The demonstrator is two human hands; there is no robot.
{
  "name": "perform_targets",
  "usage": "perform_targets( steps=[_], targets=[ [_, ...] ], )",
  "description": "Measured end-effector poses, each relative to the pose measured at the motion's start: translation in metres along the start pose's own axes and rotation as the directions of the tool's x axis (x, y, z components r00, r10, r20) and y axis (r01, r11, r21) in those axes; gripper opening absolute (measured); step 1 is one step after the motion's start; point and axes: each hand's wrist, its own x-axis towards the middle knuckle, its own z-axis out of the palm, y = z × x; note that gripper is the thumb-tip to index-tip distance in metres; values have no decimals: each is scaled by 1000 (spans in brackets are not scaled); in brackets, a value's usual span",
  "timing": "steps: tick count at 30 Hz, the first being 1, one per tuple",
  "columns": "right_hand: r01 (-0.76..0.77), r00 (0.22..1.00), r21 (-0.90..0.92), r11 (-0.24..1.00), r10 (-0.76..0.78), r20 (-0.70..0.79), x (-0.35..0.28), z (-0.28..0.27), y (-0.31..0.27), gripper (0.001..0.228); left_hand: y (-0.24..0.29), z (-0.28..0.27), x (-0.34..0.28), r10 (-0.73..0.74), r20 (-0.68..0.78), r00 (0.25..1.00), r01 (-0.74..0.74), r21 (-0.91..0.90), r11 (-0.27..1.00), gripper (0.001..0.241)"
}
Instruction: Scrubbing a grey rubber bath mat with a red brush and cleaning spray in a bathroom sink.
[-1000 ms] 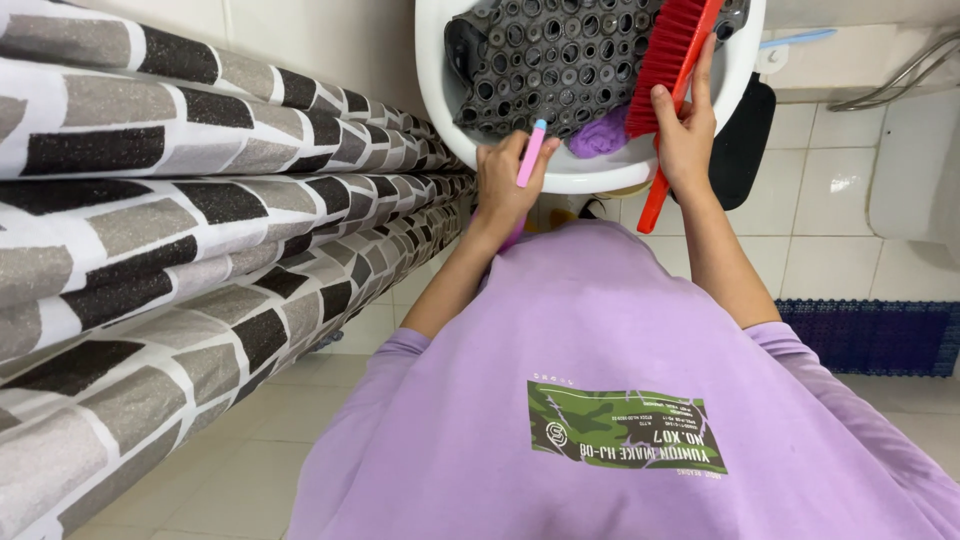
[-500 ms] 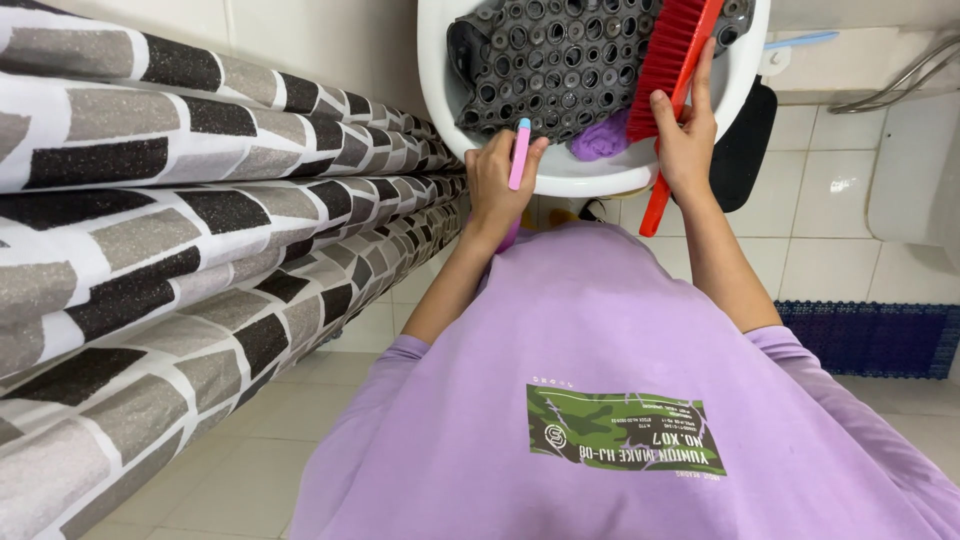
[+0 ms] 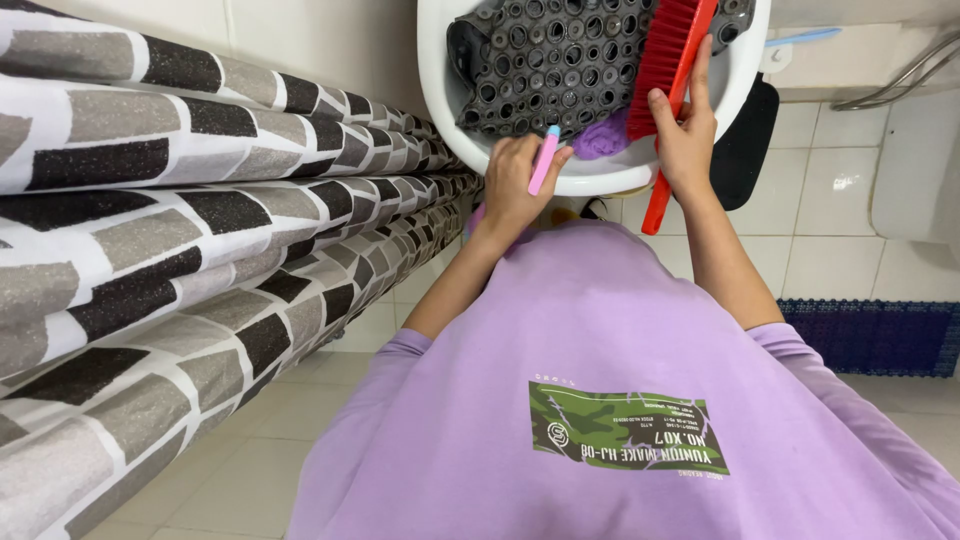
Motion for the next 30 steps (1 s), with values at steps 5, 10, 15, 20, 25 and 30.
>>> perform_targets(
  steps=[5, 10, 15, 20, 25, 30],
  targets=[
    [-9, 1000, -3, 1000, 9, 0, -1, 2, -4, 80, 23, -3, 8, -350, 262, 899, 365, -6, 931, 46],
    [79, 997, 13, 997, -79, 11, 2, 2, -1, 80, 30, 5, 3, -90, 95, 991, 99, -98, 990, 44],
    [185, 982, 32, 982, -186, 20, 2, 1, 1, 82, 21, 14, 1, -291, 244, 925, 304, -17, 953, 48],
    [181, 983, 31, 983, -182, 28, 0, 1, 2, 81, 21, 11, 5, -206, 147, 967, 204, 29, 979, 55],
    [105, 994, 70, 992, -107, 29, 0, 1, -4, 80, 19, 15, 0, -283, 203, 937, 288, 5, 958, 53],
    [86, 996, 44, 995, -87, 24, 1, 1, -3, 79, 20, 9, 4, -423, 280, 862, 423, 65, 904, 53]
  ],
)
